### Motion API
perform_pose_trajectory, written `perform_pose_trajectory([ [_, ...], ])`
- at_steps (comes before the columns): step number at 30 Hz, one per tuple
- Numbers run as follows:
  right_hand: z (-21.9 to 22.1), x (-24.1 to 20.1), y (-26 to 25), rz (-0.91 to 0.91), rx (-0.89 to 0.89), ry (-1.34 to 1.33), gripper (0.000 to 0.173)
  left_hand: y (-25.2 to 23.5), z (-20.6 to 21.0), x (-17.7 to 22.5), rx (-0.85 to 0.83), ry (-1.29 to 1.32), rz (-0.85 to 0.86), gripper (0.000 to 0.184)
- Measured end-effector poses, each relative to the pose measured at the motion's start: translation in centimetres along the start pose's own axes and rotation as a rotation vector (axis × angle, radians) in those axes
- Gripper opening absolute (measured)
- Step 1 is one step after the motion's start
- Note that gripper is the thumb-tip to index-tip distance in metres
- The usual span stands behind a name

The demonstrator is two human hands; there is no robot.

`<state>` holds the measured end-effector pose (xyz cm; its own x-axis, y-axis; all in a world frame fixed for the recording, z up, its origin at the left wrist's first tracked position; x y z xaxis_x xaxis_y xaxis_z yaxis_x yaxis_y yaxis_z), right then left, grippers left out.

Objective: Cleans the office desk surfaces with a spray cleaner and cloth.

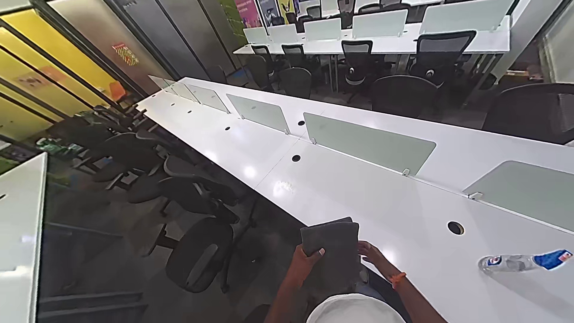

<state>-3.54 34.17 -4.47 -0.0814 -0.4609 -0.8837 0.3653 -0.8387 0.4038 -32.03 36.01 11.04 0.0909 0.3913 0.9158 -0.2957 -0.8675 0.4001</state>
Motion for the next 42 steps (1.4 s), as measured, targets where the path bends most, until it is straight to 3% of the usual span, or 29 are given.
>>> perform_pose_trajectory([
  [2, 4.9, -1.6, 0.3, 0.013, -0.074, -0.085, 0.066, 1.1, -1.4, -2.4, 0.034, 0.019, -0.061, 0.031],
  [5, 9.3, -1.1, 0.7, -0.008, -0.167, -0.171, 0.057, 2.8, -3.1, -7.8, 0.103, 0.087, -0.166, 0.035],
  [7, 10.9, 0.4, 1.0, 0.007, -0.171, -0.094, 0.047, 4.2, -3.6, -11.2, 0.14, 0.189, -0.228, 0.037],
  [10, 11.3, 3.2, 2.3, 0.089, -0.113, 0.111, 0.052, 5.7, -3.0, -14.1, 0.11, 0.331, -0.265, 0.042],
  [13, 10.2, 3.6, 4.0, 0.078, -0.006, 0.089, 0.055, 5.9, -1.6, -14.1, 0.023, 0.39, -0.233, 0.046],
  [16, 8.9, -0.5, 6.9, -0.029, 0.085, -0.114, 0.055, 5.5, 0.4, -9.7, -0.1, 0.415, -0.113, 0.047],
  [18, 7.6, -3.0, 9.1, -0.124, 0.116, -0.205, 0.059, 5.1, 2.1, -6.7, -0.22, 0.422, -0.011, 0.052],
  [20, 5.2, -3.3, 10.6, -0.192, 0.178, -0.219, 0.067, 4.2, 4.6, -6.0, -0.306, 0.389, -0.006, 0.058],
  [24, -0.9, 2.6, 12.2, -0.11, 0.43, -0.105, 0.084, 0.8, 11.4, -12.5, -0.364, 0.224, -0.26, 0.055],
  [28, -6.1, 11.2, 15.9, 0.069, 0.657, 0.059, 0.074, -1.6, 17.4, -20.8, -0.346, 0.078, -0.546, 0.043],
  [31, -9.1, 14.9, 18.9, 0.074, 0.677, 0.167, 0.057, -2.7, 21.7, -22.8, -0.355, 0.0, -0.644, 0.045],
  [35, -13.3, 14.7, 22.5, 0.005, 0.784, 0.171, 0.039, -5.0, 27.7, -20.8, -0.444, -0.074, -0.49, 0.046],
  [39, -16.7, 10.7, 23.9, -0.127, 0.875, 0.124, 0.042, -7.9, 31.2, -16.4, -0.499, -0.132, -0.26, 0.044],
  [42, -18.7, 10.9, 22.7, -0.071, 0.86, 0.282, 0.048, -10.0, 31.0, -17.8, -0.394, -0.179, -0.319, 0.052],
])
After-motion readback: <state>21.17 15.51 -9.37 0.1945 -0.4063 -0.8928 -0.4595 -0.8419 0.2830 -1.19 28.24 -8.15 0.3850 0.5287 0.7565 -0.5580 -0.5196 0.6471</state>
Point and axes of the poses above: each hand's wrist, its own y-axis away from the middle knuckle, its own z-axis out of the palm, x = y × z, the point moved 4 cm from there along -y, towards the middle knuckle, and after that the axes turned 10 degrees about -x, right-handed, at the moved point
